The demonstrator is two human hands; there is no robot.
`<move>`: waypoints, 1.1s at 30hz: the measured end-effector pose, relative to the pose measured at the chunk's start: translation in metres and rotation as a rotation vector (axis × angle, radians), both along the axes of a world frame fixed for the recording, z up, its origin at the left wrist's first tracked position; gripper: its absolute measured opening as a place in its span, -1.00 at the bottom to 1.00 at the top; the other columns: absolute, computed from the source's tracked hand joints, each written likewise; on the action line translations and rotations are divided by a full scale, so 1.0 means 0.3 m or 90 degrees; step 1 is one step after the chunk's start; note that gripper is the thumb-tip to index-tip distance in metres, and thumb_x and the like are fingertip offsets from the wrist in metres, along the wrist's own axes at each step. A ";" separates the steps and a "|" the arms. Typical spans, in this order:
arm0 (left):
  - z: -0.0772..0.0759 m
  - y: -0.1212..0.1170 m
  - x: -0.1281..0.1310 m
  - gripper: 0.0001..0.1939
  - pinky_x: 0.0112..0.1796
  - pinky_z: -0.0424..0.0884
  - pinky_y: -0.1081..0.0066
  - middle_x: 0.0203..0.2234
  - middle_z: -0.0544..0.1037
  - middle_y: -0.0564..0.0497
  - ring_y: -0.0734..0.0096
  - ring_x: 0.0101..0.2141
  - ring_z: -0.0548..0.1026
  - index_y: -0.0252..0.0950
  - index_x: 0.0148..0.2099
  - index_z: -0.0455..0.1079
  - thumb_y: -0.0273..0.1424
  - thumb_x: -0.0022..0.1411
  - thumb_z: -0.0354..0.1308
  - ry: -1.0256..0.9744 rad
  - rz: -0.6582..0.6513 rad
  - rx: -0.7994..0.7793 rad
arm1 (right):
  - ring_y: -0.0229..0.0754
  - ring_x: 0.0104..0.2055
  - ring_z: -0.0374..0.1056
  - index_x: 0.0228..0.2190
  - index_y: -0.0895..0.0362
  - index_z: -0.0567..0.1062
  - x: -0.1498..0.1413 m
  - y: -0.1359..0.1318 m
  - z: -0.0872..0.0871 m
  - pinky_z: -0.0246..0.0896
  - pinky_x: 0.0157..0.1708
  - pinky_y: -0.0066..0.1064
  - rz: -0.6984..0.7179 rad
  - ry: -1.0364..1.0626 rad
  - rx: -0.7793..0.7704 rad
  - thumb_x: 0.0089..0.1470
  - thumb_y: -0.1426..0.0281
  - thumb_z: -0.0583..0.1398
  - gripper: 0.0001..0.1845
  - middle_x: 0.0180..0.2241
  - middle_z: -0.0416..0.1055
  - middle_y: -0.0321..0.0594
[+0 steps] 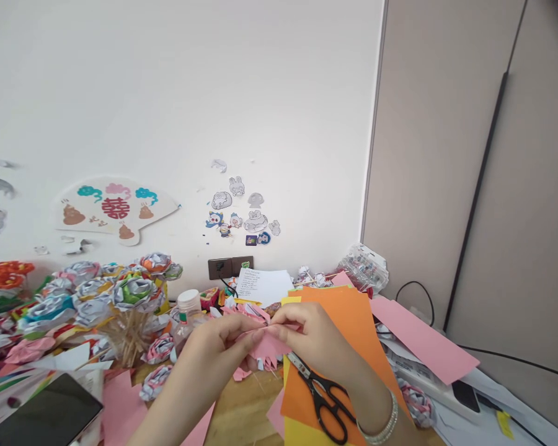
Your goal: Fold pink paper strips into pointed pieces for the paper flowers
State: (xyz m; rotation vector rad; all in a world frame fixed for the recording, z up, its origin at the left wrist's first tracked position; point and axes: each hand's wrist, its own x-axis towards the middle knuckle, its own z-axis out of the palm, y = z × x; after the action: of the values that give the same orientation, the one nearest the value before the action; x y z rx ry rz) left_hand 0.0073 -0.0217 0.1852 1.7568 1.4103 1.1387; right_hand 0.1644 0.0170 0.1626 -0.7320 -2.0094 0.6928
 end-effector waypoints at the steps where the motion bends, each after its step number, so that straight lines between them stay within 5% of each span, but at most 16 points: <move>1: -0.001 0.000 -0.001 -0.79 -0.63 0.28 0.57 -0.78 0.42 0.13 0.48 -0.67 0.40 -0.27 -0.54 0.42 -0.25 -0.02 0.12 0.006 -0.005 0.006 | -0.33 -0.53 0.15 -0.54 0.16 0.45 0.002 0.003 -0.002 0.01 -0.57 -0.53 -0.001 -0.009 0.013 0.04 0.32 0.09 -0.77 -0.59 0.30 -0.32; 10: -0.006 -0.003 -0.030 -0.76 -0.67 0.21 0.59 -0.81 0.41 0.13 0.53 -0.71 0.36 -0.27 -0.59 0.34 -0.26 0.01 0.11 -0.044 -0.039 -0.030 | -0.30 -0.50 0.21 -0.49 0.16 0.47 0.063 0.025 0.009 0.07 -0.54 -0.52 -0.004 -0.064 0.031 0.05 0.36 0.09 -0.80 -0.54 0.36 -0.29; 17: 0.005 0.006 -0.061 -0.73 -0.64 0.21 0.58 -0.79 0.44 0.11 0.51 -0.69 0.38 -0.28 -0.59 0.32 -0.23 0.04 0.08 0.038 -0.080 -0.069 | -0.25 -0.32 0.29 -0.30 0.07 0.45 0.069 0.019 0.015 0.13 -0.34 -0.47 0.034 -0.089 0.099 0.11 0.46 0.00 -0.76 -0.35 0.43 -0.27; 28: -0.041 0.019 -0.049 -0.66 -0.57 0.12 0.53 -0.70 0.28 0.13 0.48 -0.61 0.25 -0.27 -0.61 0.23 -0.24 0.13 -0.08 0.263 -0.096 0.055 | -0.32 -0.45 0.24 -0.19 0.07 0.33 0.044 0.001 0.004 0.10 -0.46 -0.52 0.070 -0.111 0.038 0.07 0.49 -0.01 -0.75 -0.45 0.36 -0.31; 33: -0.038 0.034 -0.031 -0.68 -0.53 0.19 0.51 -0.67 0.29 0.10 0.44 -0.57 0.28 -0.27 -0.67 0.23 -0.28 0.06 -0.01 0.214 0.005 0.157 | -0.28 -0.37 0.30 -0.20 0.06 0.31 0.027 0.003 0.001 0.14 -0.39 -0.49 0.025 -0.020 -0.019 0.09 0.41 0.02 -0.79 -0.41 0.38 -0.31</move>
State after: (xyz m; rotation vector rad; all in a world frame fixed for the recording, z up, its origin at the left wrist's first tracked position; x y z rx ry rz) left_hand -0.0020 -0.0114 0.1737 2.2009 1.5187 1.0969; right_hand 0.1724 0.0180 0.1630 -0.7264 -2.0515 0.7388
